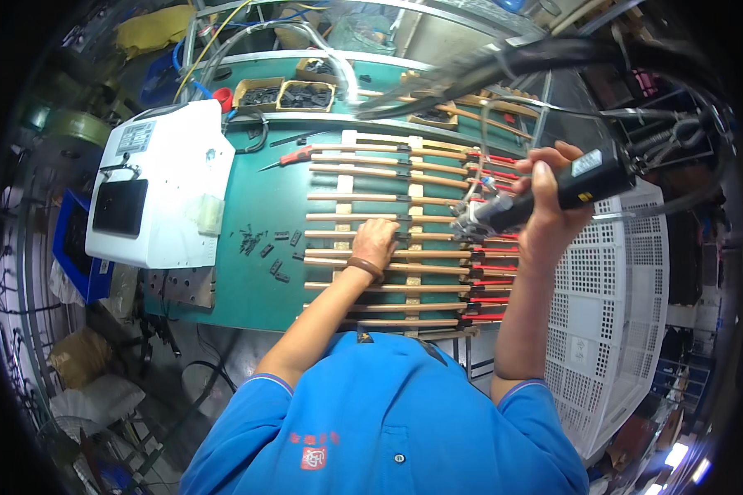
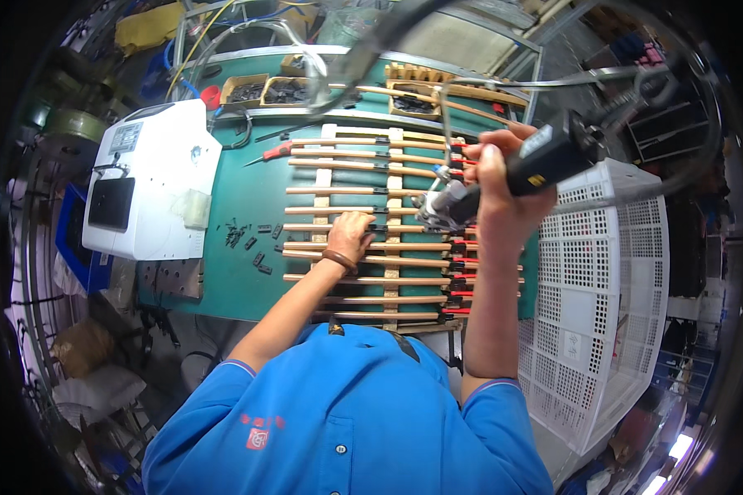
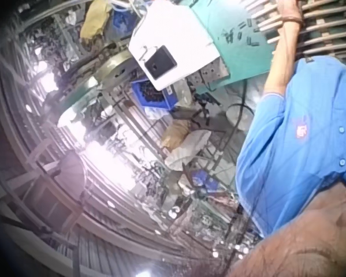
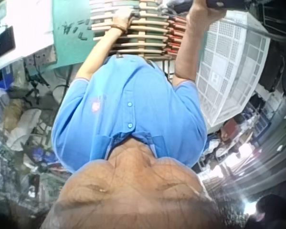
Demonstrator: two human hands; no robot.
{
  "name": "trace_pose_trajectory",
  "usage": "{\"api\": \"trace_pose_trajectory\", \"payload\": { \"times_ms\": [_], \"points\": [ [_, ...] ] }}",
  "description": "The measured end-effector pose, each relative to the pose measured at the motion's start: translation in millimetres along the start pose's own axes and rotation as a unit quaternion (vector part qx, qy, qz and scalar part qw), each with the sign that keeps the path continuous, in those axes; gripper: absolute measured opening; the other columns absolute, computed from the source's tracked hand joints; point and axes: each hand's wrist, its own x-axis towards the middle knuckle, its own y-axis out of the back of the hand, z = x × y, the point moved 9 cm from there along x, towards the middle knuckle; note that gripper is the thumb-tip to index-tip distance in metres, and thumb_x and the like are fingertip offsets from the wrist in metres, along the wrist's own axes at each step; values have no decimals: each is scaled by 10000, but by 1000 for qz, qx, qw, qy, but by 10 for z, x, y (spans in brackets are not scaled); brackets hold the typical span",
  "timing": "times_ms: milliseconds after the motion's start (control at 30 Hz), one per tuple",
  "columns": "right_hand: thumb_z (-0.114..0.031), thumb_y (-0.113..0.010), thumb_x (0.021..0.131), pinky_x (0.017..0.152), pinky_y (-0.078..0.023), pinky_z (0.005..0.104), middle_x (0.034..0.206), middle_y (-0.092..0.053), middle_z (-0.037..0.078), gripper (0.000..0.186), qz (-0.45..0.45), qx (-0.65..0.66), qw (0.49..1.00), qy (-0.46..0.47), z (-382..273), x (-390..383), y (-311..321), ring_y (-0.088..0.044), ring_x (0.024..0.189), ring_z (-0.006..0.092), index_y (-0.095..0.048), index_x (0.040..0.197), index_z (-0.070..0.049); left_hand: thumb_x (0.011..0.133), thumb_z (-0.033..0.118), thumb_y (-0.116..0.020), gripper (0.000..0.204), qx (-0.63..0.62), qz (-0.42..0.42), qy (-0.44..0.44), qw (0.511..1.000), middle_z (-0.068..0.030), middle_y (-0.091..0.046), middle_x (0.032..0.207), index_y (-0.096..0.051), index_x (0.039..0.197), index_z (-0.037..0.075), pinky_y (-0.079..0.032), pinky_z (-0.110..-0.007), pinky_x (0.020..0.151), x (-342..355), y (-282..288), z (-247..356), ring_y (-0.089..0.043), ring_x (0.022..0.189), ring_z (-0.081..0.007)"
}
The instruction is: The person uses a soldering iron to apply solder to small components placed on a wooden jig. They repeatedly pick up components, position them, and solder them in place. The work area includes a green workbench, tools, and a white machine.
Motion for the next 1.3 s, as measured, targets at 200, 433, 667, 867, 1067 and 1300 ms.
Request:
{"api": "trace_pose_trajectory", "payload": {
  "times_ms": [200,433,667,867,1067,1300],
  "points": [
    [41,-555,821,565,-511,233,890,-633,124,318,35,58,997,-36,185,-183,171,-607,709,144,-474,1129,24,651,61,-652,116,-9,81,-47,996,-90,-597,907,-601,752,85,-489,-385,733,-69,-125,-82,-570,863,-292],
    [17,-554,816,572,-504,231,870,-624,113,310,22,10,1000,-20,98,-329,13,-598,708,142,-499,1121,16,734,78,-568,99,16,39,17,999,-93,-605,1036,-615,818,55,-464,-384,822,-59,-52,-95,-558,993,-273],
    [39,-538,816,566,-504,229,861,-616,118,320,30,-6,999,-10,120,-331,157,-573,685,130,-497,1132,17,769,80,-631,39,32,233,138,962,-88,-611,775,-636,807,74,-477,-379,715,-708,1685,-794,-583,738,-277],
    [44,-539,813,582,-500,235,859,-613,115,325,28,18,999,-29,181,-339,146,-572,688,132,-494,1133,17,691,133,-744,153,138,65,260,954,-40,-628,856,-662,817,105,-491,-362,738,-1359,1595,-1904,-603,842,-236],
    [42,-540,808,580,-494,233,866,-609,112,331,26,31,999,-35,247,-339,73,-567,697,137,-481,1133,18,704,151,-730,181,178,30,253,950,-66,-597,866,-656,865,120,-487,-388,765,-1246,1497,-1937,-582,880,-266],
    [59,-560,796,573,-531,241,851,-615,122,307,28,84,995,-36,260,-300,-36,-605,680,143,-475,1090,31,701,85,-696,176,3,139,351,926,-75,-587,845,-650,870,101,-483,-367,751,-1455,1776,-2084,-580,831,-251]
  ]
}}
